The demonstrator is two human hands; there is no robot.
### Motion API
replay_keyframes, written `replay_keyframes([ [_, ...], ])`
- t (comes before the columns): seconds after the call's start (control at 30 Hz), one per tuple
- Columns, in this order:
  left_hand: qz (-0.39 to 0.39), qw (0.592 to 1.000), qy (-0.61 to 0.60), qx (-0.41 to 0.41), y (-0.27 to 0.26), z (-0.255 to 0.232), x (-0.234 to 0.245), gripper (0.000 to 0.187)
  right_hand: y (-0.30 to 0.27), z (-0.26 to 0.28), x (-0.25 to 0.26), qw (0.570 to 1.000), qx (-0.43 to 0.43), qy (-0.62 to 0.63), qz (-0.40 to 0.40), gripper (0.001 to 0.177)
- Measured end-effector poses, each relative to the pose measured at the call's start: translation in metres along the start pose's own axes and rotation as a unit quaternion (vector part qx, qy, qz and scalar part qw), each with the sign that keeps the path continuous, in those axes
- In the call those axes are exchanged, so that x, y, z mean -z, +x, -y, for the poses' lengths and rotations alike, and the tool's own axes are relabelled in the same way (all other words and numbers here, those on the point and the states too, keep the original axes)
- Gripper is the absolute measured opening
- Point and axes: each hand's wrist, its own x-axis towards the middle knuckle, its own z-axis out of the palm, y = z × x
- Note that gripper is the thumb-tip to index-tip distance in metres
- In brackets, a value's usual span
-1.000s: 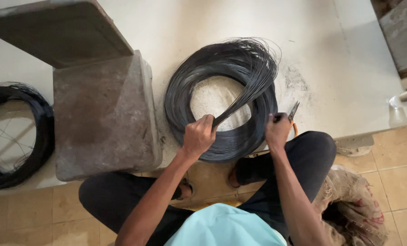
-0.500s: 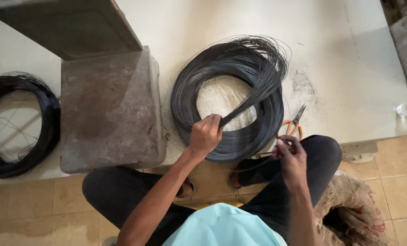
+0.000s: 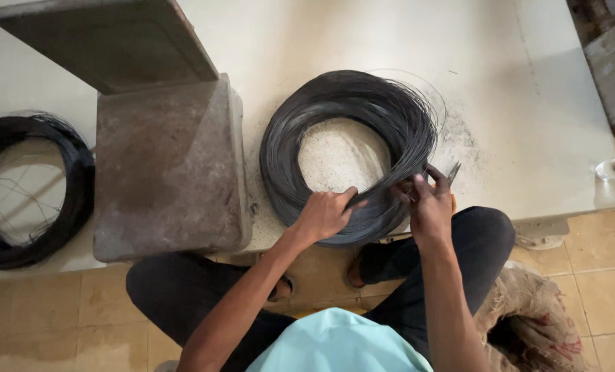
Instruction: The person sits on the floor and coils a long length of black wire into a circular bundle on a white tiled surface. They use both hands to arrange the wire and occasionally use orange-handled shears to cut the wire.
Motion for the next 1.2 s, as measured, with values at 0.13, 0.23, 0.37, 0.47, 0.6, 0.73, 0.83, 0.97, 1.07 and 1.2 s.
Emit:
replay_keyframes([
  [0.13, 0.037, 0.998, -0.041, 0.010, 0.004, 0.001, 0.001, 0.034, 0.024, -0.003, 0.005, 0.995, -0.064, 0.076, -0.003, 0.027],
  [0.23, 0.097, 0.993, -0.046, 0.040, 0.006, 0.007, -0.007, 0.044, 0.043, -0.004, 0.006, 0.973, -0.163, 0.163, 0.021, 0.057],
  [0.37, 0.130, 0.990, -0.033, 0.043, -0.002, -0.001, -0.011, 0.097, 0.073, -0.019, -0.007, 0.979, -0.171, 0.109, -0.019, 0.040],
  [0.47, 0.026, 0.999, -0.006, -0.041, -0.006, 0.051, -0.072, 0.079, 0.083, -0.020, -0.008, 0.978, -0.182, 0.097, 0.023, 0.014],
  [0.6, 0.074, 0.996, 0.040, -0.035, -0.006, 0.055, -0.066, 0.069, 0.063, 0.018, -0.021, 0.983, -0.179, 0.042, 0.013, 0.021],
  [0.73, 0.143, 0.988, 0.052, 0.033, 0.007, 0.065, -0.028, 0.044, 0.084, 0.010, -0.017, 0.979, -0.170, 0.085, 0.077, 0.035],
  [0.83, 0.199, 0.975, 0.027, 0.096, 0.005, 0.089, -0.035, 0.034, 0.077, 0.015, -0.022, 0.982, -0.150, 0.068, 0.094, 0.035],
  [0.97, 0.225, 0.965, 0.129, 0.028, -0.017, 0.067, -0.040, 0.027, 0.026, 0.055, -0.027, 0.983, -0.132, 0.030, 0.125, 0.041],
  [1.07, 0.168, 0.974, 0.150, -0.005, -0.026, 0.046, -0.027, 0.039, 0.019, 0.060, -0.011, 0.983, -0.109, 0.018, 0.147, 0.044],
  [1.2, 0.113, 0.973, 0.195, -0.043, -0.038, 0.039, -0.024, 0.047, 0.005, 0.074, 0.002, 0.982, -0.096, 0.010, 0.165, 0.047],
])
